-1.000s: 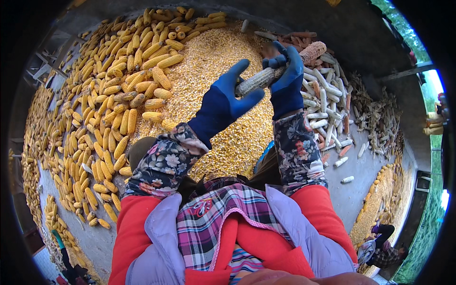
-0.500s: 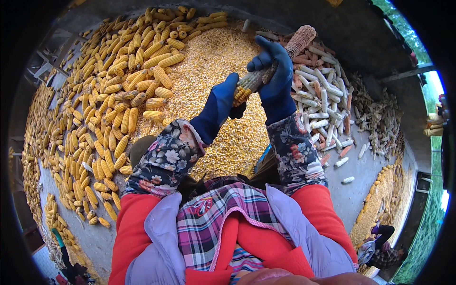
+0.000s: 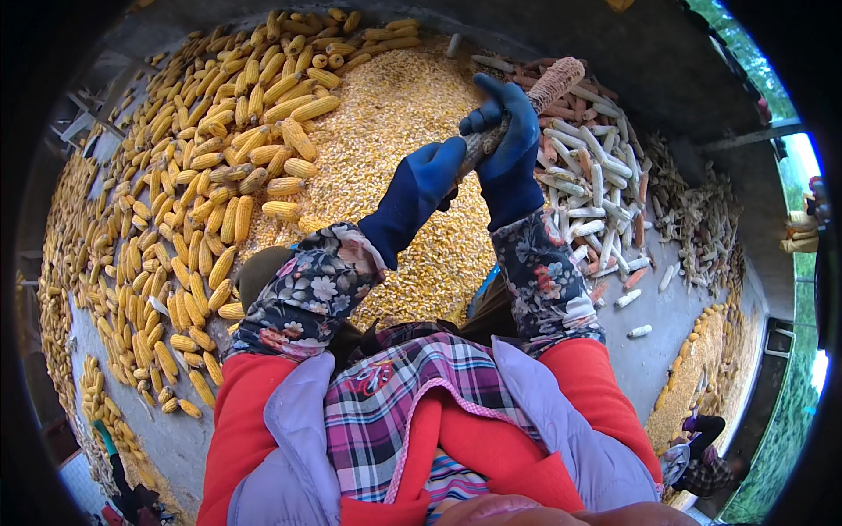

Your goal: The person sits among piles of corn and uses a handheld corn sheller to remove kernels from cobs one by one. Kernels fall into a central pile while stripped cobs are tossed aside.

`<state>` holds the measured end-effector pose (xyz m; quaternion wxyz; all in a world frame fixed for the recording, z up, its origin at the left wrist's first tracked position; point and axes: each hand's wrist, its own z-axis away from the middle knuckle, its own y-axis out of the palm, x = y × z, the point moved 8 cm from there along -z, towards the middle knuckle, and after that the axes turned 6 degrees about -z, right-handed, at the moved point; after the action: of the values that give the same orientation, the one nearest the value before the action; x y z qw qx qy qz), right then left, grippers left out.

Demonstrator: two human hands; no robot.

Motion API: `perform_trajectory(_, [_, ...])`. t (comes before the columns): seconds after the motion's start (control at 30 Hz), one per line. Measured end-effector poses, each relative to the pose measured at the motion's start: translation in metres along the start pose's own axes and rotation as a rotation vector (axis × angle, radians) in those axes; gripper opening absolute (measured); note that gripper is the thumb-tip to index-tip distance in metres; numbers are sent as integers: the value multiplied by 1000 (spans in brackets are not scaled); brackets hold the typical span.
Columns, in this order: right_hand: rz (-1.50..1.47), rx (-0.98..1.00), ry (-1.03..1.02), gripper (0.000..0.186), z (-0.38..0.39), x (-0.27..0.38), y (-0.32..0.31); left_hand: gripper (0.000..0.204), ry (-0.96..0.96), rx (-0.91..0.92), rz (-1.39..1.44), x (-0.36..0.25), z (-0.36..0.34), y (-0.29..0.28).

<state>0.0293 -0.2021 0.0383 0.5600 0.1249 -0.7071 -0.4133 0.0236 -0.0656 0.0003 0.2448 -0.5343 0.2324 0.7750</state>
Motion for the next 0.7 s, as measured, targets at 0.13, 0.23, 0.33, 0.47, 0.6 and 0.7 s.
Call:
perform_trajectory(0.13, [54,33,5,53,6,-2,17,49,-116,150,212,22,-6,-2])
perform_trajectory(0.23, [15,2,39,52,4,-5,16,48,-81,430,416,20,-10,3])
perform_trajectory(0.33, [-18,53,78,52,4,-5,20,57,99,333,129,7,-4,0])
perform_trajectory(0.47, [-57,79,76,53,-2,-3,11,66,-116,302,298,11,-1,0])
perform_trajectory(0.6, [-32,18,16,55,-11,9,-10,55,96,75,9,-19,18,5])
perform_trajectory(0.7, [13,9,-24,52,-4,9,-4,52,98,-32,-73,-8,12,-1])
